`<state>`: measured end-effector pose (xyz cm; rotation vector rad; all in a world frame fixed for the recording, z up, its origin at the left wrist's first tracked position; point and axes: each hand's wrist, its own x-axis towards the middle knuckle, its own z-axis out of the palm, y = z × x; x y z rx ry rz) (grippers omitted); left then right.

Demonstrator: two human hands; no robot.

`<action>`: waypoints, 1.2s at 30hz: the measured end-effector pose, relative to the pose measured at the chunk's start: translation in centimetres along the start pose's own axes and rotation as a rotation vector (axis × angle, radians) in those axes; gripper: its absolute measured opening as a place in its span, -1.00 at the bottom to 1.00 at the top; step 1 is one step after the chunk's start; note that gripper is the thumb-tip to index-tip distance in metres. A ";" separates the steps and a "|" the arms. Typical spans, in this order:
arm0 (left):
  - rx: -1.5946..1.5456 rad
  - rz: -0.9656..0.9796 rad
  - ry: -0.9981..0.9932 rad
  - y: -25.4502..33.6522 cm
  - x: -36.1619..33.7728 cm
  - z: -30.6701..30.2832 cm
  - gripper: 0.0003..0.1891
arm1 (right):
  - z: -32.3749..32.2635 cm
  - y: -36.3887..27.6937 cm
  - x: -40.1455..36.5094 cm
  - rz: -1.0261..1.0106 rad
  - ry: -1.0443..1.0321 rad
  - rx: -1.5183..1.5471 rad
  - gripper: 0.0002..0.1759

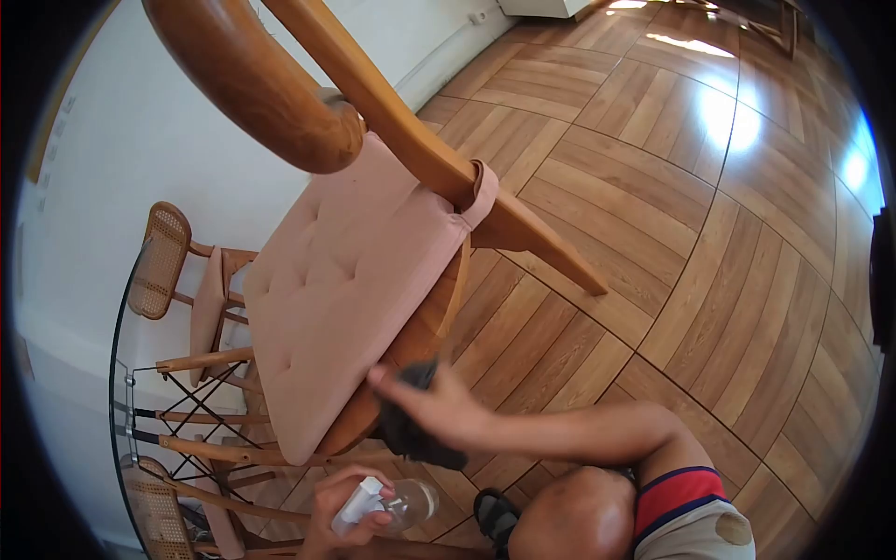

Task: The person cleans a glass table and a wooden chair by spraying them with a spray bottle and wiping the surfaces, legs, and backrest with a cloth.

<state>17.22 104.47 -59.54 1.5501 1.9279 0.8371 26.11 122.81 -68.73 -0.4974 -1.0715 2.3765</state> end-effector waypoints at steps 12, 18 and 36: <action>-0.314 -0.392 0.259 -1.4 -2.1 1.7 -0.60 | -15.7 -11.0 6.3 -0.736 0.569 -0.090 -0.71; -0.939 -0.363 0.649 -2.1 -0.3 0.6 -0.79 | -17.9 -11.0 7.6 -0.545 0.260 -0.907 -0.48; -0.357 -0.306 0.812 -8.3 -0.6 -1.8 -0.49 | -13.4 -2.5 2.6 -0.513 0.283 -0.215 -0.45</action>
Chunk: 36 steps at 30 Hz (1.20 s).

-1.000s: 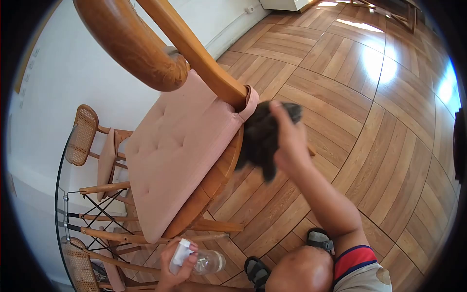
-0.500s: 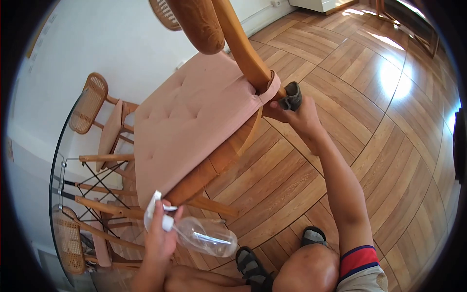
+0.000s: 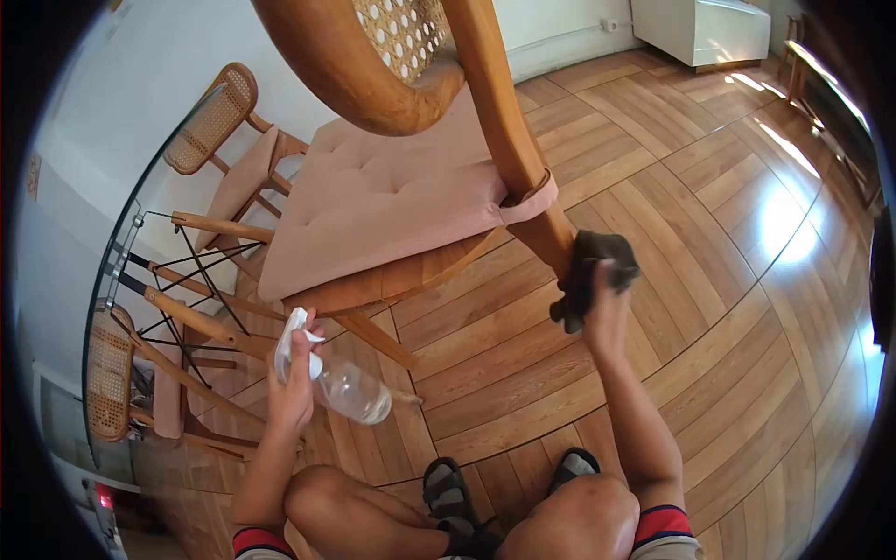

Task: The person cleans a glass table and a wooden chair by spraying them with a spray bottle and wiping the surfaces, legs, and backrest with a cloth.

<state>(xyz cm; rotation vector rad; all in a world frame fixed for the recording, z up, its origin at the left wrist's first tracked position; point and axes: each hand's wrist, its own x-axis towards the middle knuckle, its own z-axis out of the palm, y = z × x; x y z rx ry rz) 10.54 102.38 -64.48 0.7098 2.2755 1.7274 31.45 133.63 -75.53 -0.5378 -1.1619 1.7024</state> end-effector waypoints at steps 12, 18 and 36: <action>-0.026 0.311 -0.506 0.2 0.5 13.7 -0.66 | -5.2 -14.1 -3.6 -0.229 -0.165 0.774 -0.28; -0.060 0.364 -0.447 -2.4 1.6 19.8 -0.64 | -5.0 -7.9 -0.9 -0.463 0.260 -0.437 -0.48; 0.036 0.612 -0.442 -3.2 3.2 24.2 -0.67 | 0.4 2.1 7.9 0.086 -0.236 -0.161 -0.47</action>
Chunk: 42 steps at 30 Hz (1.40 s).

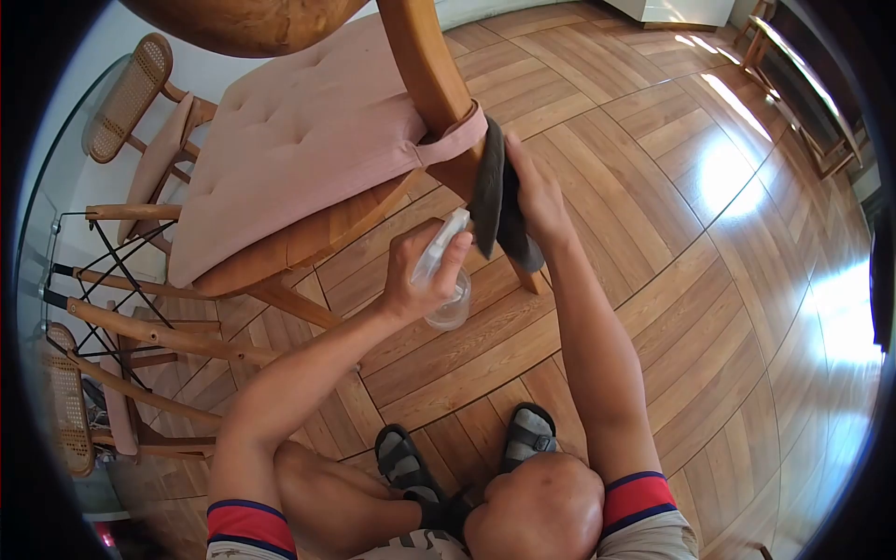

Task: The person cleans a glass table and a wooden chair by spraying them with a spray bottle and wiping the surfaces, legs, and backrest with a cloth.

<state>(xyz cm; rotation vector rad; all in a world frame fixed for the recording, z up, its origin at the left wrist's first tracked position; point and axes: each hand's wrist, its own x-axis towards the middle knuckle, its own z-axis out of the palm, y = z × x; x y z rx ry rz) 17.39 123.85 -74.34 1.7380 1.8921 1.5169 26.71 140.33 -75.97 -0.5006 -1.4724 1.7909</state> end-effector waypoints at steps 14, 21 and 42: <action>0.050 -0.219 -0.212 -1.8 -7.9 -6.3 -0.57 | 3.1 1.5 -0.7 -0.847 0.426 -0.942 -0.34; 0.037 -0.265 -0.196 -1.7 -8.8 -8.2 -0.56 | -2.3 10.8 -6.6 -0.183 0.345 -0.785 -0.33; -0.025 -0.390 -0.209 -1.6 -9.0 -7.0 -0.62 | 3.2 2.0 -1.3 -0.484 0.424 -0.765 -0.31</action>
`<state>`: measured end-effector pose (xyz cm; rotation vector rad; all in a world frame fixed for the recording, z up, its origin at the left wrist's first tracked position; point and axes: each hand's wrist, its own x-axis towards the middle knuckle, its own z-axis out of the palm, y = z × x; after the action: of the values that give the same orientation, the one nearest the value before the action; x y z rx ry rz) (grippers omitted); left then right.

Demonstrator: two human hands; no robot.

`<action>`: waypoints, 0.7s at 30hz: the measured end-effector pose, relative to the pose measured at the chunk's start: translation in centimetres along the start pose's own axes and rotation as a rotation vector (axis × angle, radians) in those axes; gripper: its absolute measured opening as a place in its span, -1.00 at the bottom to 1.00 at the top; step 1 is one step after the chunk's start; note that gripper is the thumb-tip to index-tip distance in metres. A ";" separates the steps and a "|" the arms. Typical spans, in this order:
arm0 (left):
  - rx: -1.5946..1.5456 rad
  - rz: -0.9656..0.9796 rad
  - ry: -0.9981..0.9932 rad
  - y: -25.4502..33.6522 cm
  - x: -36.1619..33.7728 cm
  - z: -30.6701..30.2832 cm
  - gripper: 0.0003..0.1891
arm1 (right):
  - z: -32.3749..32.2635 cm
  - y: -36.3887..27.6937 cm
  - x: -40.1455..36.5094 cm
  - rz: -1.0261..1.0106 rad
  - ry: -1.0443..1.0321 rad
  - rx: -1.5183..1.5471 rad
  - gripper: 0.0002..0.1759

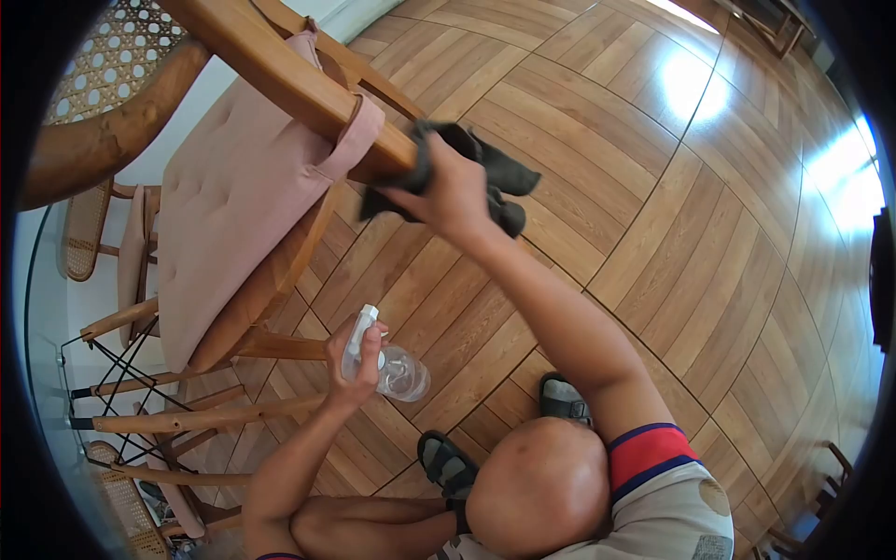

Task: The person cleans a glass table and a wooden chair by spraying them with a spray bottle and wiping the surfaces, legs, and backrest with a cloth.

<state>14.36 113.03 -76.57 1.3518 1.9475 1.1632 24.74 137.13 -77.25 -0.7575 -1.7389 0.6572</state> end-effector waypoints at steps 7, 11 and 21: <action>0.103 0.004 -0.057 -0.6 -0.2 -0.8 -0.58 | -4.7 13.6 -7.9 0.488 -0.751 0.257 -0.28; 0.070 -0.041 -0.053 -0.8 -0.2 -0.1 -0.58 | -3.7 6.7 -1.8 0.354 -0.709 0.442 -0.39; -0.011 -0.025 -0.058 -0.3 1.0 1.1 -0.58 | -1.4 13.6 -12.7 0.317 -0.195 -0.049 -0.44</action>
<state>14.65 114.31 -77.34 1.3374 1.9087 1.1092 31.16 136.31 -94.71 -1.0447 -1.8325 0.9310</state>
